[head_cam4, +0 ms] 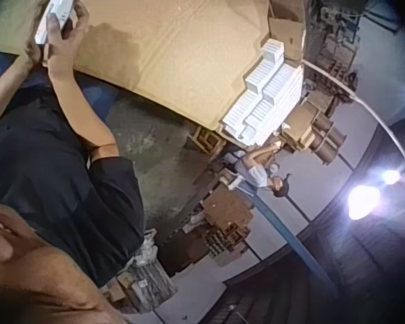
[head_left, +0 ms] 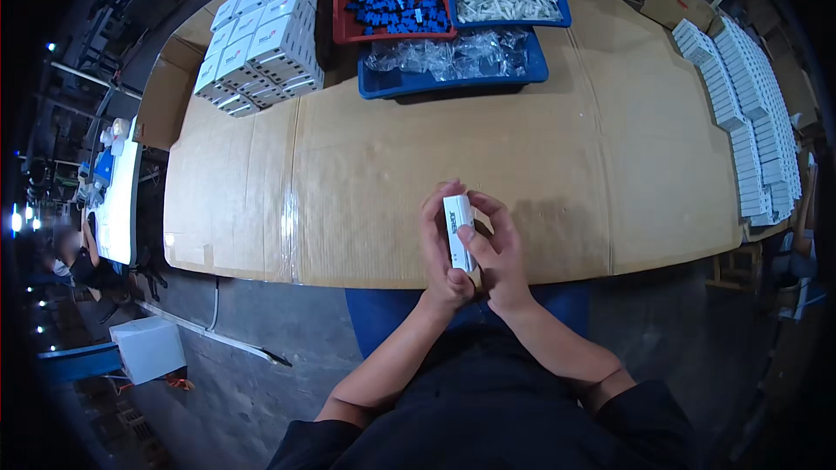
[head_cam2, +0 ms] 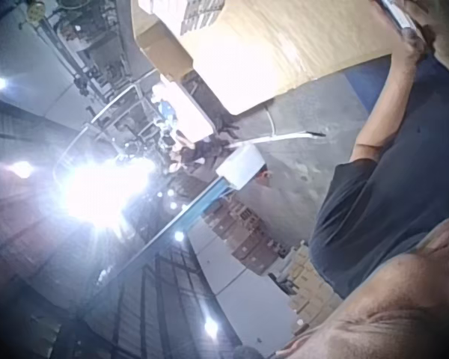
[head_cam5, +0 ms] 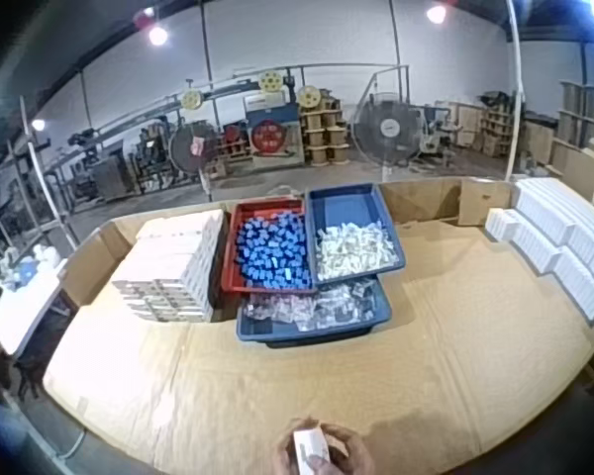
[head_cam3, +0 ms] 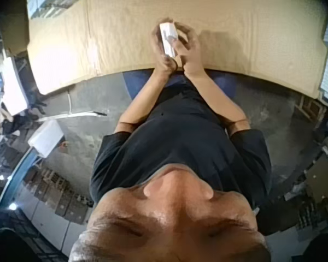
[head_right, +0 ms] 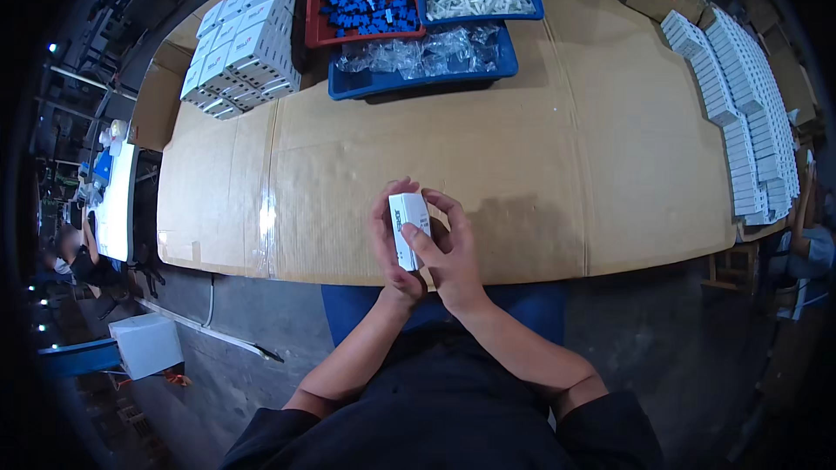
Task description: The person gathers plastic mounting hardware into a plastic bag by hand, then opens a packaging box and places an electrical switch and the bag of hardware inside the box.
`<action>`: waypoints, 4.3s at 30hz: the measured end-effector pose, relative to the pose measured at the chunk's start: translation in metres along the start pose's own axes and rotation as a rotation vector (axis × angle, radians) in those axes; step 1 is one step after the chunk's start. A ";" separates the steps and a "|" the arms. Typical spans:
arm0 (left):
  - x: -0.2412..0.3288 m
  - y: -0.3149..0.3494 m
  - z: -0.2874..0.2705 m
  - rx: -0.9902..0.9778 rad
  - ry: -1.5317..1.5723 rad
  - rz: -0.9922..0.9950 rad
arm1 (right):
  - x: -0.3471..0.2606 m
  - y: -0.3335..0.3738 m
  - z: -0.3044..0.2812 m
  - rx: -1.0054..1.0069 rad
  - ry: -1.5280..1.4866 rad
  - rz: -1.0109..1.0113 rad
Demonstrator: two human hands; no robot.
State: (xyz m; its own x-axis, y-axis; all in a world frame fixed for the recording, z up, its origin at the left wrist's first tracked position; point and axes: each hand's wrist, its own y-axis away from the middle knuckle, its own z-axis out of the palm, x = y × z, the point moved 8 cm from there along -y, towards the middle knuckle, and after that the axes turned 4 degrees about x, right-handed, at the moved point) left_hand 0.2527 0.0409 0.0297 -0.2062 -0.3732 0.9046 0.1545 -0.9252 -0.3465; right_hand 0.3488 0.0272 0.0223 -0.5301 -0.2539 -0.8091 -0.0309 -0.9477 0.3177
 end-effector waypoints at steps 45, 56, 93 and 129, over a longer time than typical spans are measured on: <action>-0.045 -0.004 -0.002 0.001 0.314 -0.648 | -0.054 -0.016 -0.002 -0.308 1.104 -0.483; -0.040 0.009 0.031 -0.076 0.447 -0.965 | -0.062 -0.037 -0.010 -0.357 1.143 -1.084; -0.059 0.000 -0.010 0.137 0.132 -0.737 | -0.020 -0.038 -0.013 -0.370 0.960 -0.787; -0.017 -0.023 -0.024 -0.030 0.003 -0.325 | 0.001 -0.043 -0.032 -0.164 0.413 -0.271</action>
State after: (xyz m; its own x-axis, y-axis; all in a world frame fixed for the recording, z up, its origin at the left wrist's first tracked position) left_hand 0.2297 0.0666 0.0162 -0.2424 -0.0577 0.9685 0.0513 -0.9976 -0.0466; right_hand 0.3763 0.0612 -0.0077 -0.1423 -0.0186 -0.9896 0.0300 -0.9994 0.0145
